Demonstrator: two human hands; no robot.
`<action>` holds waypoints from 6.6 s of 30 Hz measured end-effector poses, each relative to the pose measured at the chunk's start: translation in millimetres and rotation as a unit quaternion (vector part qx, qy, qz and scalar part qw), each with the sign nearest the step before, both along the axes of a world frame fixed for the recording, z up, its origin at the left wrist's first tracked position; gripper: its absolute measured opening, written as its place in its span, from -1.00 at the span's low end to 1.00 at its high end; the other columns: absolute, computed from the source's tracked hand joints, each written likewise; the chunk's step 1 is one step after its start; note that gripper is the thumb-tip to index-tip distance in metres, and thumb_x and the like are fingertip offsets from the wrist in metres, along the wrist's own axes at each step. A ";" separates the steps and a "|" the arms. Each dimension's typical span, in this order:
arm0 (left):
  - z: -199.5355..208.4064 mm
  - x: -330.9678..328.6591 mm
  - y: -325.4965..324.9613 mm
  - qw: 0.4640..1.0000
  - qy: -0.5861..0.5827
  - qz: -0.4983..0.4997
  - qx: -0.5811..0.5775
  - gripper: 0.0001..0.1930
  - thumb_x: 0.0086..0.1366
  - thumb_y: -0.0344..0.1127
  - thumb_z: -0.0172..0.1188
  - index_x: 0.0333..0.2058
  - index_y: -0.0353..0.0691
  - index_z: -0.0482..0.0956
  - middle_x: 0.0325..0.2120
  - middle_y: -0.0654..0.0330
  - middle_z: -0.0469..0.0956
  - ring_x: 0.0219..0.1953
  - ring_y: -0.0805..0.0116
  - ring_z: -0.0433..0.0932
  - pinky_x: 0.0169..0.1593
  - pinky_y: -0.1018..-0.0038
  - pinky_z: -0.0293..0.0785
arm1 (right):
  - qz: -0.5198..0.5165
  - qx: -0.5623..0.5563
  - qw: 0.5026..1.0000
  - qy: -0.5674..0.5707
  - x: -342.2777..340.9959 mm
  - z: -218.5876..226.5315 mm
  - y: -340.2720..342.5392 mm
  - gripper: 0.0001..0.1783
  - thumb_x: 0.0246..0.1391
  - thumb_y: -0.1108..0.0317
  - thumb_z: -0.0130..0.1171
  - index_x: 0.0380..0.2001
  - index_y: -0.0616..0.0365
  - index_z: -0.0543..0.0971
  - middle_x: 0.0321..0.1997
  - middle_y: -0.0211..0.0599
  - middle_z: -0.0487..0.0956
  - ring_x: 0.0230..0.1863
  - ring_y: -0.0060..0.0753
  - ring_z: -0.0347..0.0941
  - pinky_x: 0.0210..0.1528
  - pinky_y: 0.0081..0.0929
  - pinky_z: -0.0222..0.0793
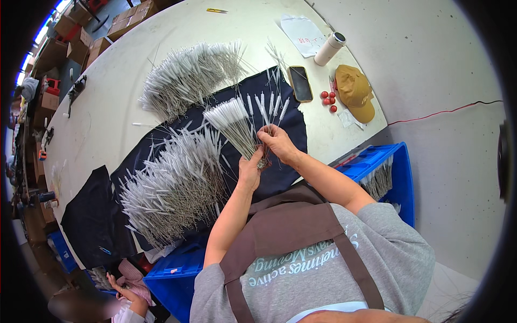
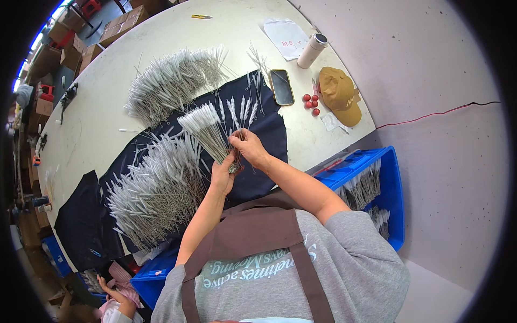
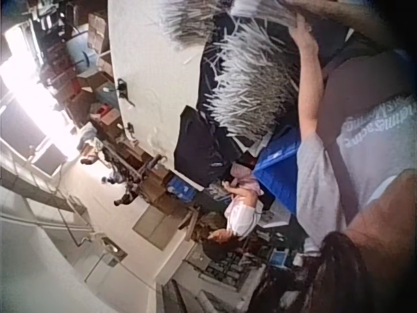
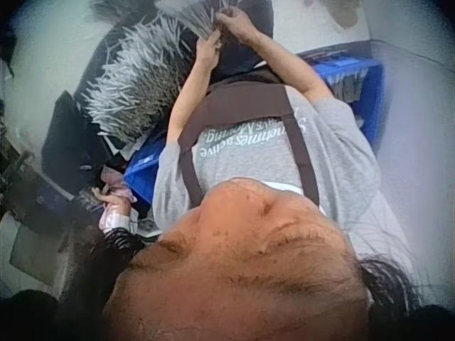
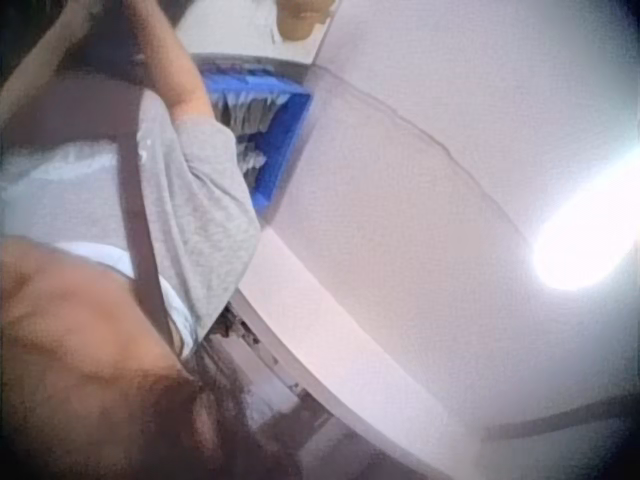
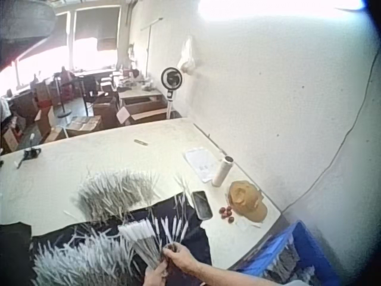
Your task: The person sorts and bundles white plastic rods with attached fibers by hand at an industrial workbench.
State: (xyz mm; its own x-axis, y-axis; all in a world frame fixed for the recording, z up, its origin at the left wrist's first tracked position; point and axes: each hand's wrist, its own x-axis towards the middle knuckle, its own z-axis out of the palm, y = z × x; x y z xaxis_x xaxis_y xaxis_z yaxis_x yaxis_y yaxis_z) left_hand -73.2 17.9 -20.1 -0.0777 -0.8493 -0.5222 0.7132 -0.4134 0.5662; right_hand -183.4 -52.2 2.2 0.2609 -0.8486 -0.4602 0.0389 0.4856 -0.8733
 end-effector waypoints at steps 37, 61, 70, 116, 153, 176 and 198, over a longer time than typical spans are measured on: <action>12.6 29.4 5.5 0.996 -0.065 -0.056 -0.008 -0.64 0.14 -0.32 0.14 -0.08 -0.21 0.32 -0.40 0.27 0.46 -0.47 0.50 0.45 -0.40 0.52 0.46 | 0.007 0.055 0.998 -0.029 24.4 13.2 -1.9 -0.73 0.02 0.17 0.10 -0.35 0.14 0.45 -0.54 -0.52 0.41 -0.59 -0.72 0.24 -0.62 -0.73 0.15; 4.9 21.6 0.4 1.000 0.004 -0.002 0.017 -0.71 0.15 -0.28 0.13 -0.16 -0.21 0.39 -0.45 0.34 0.42 -0.44 0.53 0.43 -0.42 0.51 0.46 | -0.151 0.037 0.984 -0.083 -6.3 -4.2 -14.7 -0.65 0.16 0.10 -0.14 -0.50 0.12 0.43 -0.69 -0.53 0.28 -0.70 -0.72 0.20 -0.75 -0.74 0.07; 12.8 32.3 5.3 0.999 0.023 -0.045 0.011 -0.63 0.15 -0.29 0.12 -0.07 -0.24 0.32 -0.41 0.30 0.41 -0.47 0.53 0.44 -0.45 0.50 0.48 | 0.026 -0.040 0.735 0.676 -67.5 -97.4 -21.3 -0.62 0.00 0.07 0.00 -0.33 0.20 0.49 -0.26 -0.07 0.48 -0.07 -0.12 0.35 -0.08 -0.16 0.26; 7.1 25.6 6.6 0.975 0.214 0.002 -0.053 -0.81 0.18 -0.29 0.09 -0.22 -0.10 0.42 -0.33 0.28 0.45 -0.42 0.44 0.41 -0.41 0.46 0.45 | 0.044 0.010 0.974 -0.222 4.2 9.3 -13.2 -0.88 0.07 0.33 0.05 -0.41 0.13 0.40 -0.48 -0.47 0.41 -0.45 -0.67 0.31 -0.37 -0.71 0.27; 18.1 32.6 14.4 0.998 -0.033 -0.056 -0.009 -0.71 0.15 -0.30 0.12 -0.14 -0.18 0.36 -0.40 0.36 0.36 -0.38 0.54 0.39 -0.43 0.52 0.43 | 0.107 -0.009 0.993 -0.048 18.4 17.0 -9.8 -0.78 -0.11 0.54 0.16 -0.32 0.30 0.42 -0.43 -0.34 0.47 -0.42 -0.59 0.37 -0.38 -0.60 0.33; 23.4 19.4 11.0 0.999 -0.020 0.047 -0.013 -0.72 0.16 -0.34 0.10 -0.13 -0.16 0.35 -0.37 0.30 0.43 -0.40 0.47 0.45 -0.40 0.50 0.46 | 0.029 -0.039 0.996 -0.070 11.9 20.8 -2.8 -0.81 -0.03 0.40 0.13 -0.34 0.28 0.46 -0.37 -0.29 0.52 -0.35 -0.54 0.43 -0.23 -0.60 0.33; 25.5 18.0 9.8 0.994 -0.072 0.081 -0.027 -0.69 0.12 -0.39 0.15 -0.16 -0.14 0.31 -0.38 0.32 0.38 -0.44 0.49 0.42 -0.44 0.52 0.43 | -0.071 -0.003 0.992 -0.101 10.9 17.1 10.0 -0.86 0.00 0.37 0.13 -0.44 0.19 0.41 -0.44 -0.35 0.50 -0.42 -0.55 0.45 -0.42 -0.63 0.41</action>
State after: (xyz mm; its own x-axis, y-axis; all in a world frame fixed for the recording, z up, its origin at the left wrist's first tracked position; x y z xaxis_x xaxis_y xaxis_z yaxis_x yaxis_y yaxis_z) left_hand -55.2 27.7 5.3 0.1344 -0.8712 -0.4721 0.6785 -0.2663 0.6846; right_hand -172.5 -42.2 19.2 0.2251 -0.8864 -0.4045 0.2819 0.4567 -0.8438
